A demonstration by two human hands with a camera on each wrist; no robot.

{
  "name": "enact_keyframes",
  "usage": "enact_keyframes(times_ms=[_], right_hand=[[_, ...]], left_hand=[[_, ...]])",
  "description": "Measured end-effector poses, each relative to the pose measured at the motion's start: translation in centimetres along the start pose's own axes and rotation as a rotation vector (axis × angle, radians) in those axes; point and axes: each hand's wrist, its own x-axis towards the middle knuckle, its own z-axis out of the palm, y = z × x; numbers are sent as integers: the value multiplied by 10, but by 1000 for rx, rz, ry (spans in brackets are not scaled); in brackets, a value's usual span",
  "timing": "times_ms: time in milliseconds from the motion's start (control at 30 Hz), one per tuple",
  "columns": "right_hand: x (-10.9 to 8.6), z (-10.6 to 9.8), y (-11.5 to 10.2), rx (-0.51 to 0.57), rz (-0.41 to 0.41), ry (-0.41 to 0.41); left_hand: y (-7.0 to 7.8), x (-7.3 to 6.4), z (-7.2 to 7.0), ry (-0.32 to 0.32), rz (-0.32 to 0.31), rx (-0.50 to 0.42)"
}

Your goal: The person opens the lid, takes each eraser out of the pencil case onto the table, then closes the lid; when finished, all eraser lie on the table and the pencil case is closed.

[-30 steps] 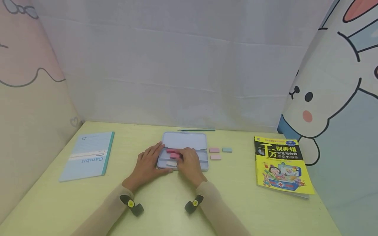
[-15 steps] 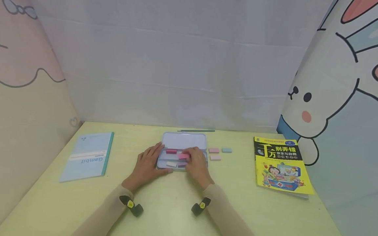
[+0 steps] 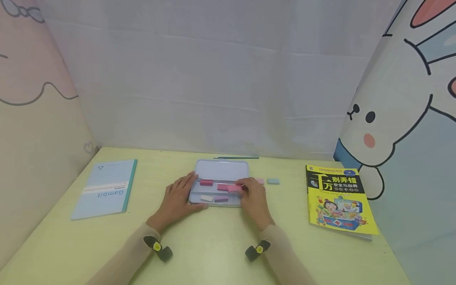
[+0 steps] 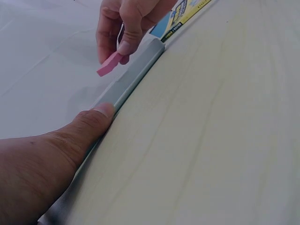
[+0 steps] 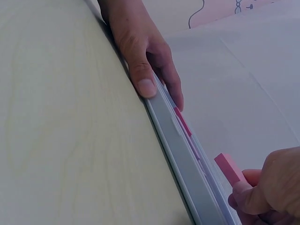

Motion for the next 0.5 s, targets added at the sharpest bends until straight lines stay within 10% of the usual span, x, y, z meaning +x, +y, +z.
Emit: enact_keyframes(times_ms=[500], right_hand=[[-3,-29,30,-79,165,8]], left_hand=[[0,1,0,-5,-9,5]])
